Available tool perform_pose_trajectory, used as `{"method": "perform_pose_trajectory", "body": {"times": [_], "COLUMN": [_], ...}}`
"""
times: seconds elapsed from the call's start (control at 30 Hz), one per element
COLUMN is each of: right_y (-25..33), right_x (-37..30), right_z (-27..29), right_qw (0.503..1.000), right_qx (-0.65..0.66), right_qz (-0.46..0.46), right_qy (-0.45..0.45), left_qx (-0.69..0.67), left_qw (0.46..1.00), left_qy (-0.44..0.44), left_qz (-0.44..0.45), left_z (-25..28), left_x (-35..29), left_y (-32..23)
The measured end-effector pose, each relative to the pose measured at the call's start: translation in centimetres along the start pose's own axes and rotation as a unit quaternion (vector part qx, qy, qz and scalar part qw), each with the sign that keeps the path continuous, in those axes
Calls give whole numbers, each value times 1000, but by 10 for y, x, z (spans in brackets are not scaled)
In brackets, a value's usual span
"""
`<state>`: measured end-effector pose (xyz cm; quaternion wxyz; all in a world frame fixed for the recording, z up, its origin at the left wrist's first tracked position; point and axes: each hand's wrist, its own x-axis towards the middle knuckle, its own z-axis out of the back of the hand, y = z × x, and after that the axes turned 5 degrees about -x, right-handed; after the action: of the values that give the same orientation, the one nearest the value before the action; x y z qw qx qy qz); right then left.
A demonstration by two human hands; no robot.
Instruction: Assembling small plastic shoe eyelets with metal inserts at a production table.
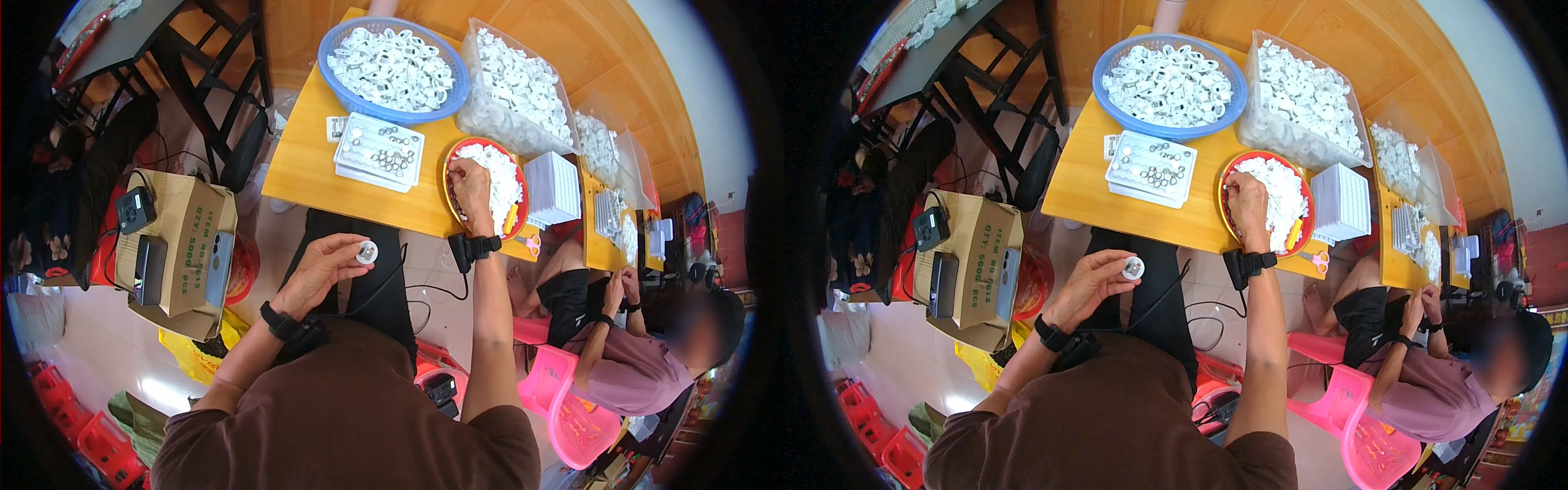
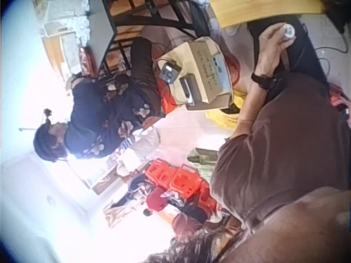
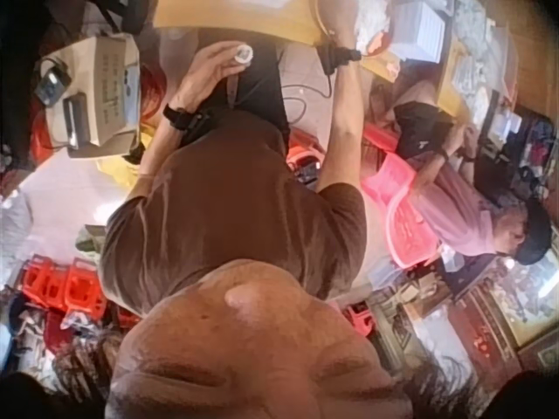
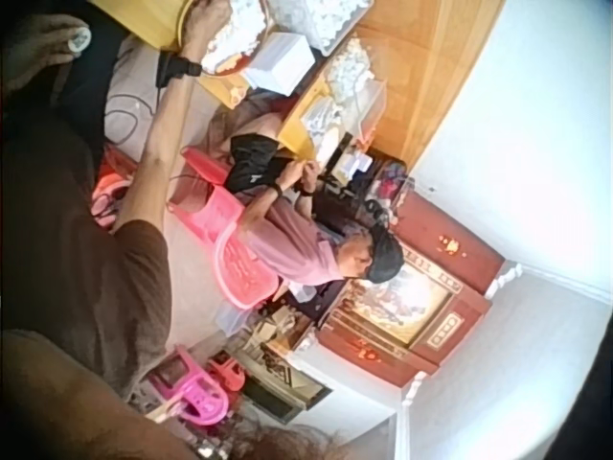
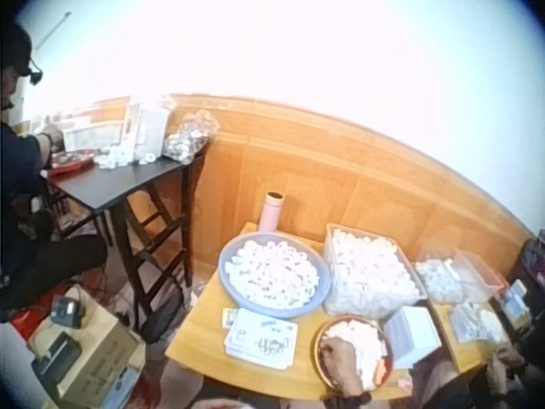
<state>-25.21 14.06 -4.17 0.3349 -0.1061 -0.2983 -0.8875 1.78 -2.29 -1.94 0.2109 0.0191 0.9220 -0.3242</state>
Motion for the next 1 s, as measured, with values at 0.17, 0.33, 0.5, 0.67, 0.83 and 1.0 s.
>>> {"method": "perform_pose_trajectory", "body": {"times": [0.17, 0.33, 0.5, 0.67, 0.83, 1.0], "right_y": [0, 6, -6, -5, 28, 117], "right_x": [2, 4, 8, 8, -12, -77], "right_z": [1, 0, -7, -5, 25, 34], "right_qw": [1000, 996, 993, 990, 983, 950], "right_qx": [-4, 40, 57, 82, 143, 293], "right_qz": [-15, -73, -98, -95, -107, -102], "right_qy": [19, 26, 38, 61, -34, 33], "left_qx": [-8, -11, -12, 9, 5, -1], "left_qw": [1000, 1000, 1000, 1000, 1000, 1000], "left_qy": [0, 1, 3, -9, 5, 10], "left_qz": [-3, -1, 0, -5, -4, 1], "left_z": [4, 5, 5, 1, 3, 1], "left_x": [1, 1, 1, -3, -4, 2], "left_y": [0, 2, 2, -1, -2, 2]}}
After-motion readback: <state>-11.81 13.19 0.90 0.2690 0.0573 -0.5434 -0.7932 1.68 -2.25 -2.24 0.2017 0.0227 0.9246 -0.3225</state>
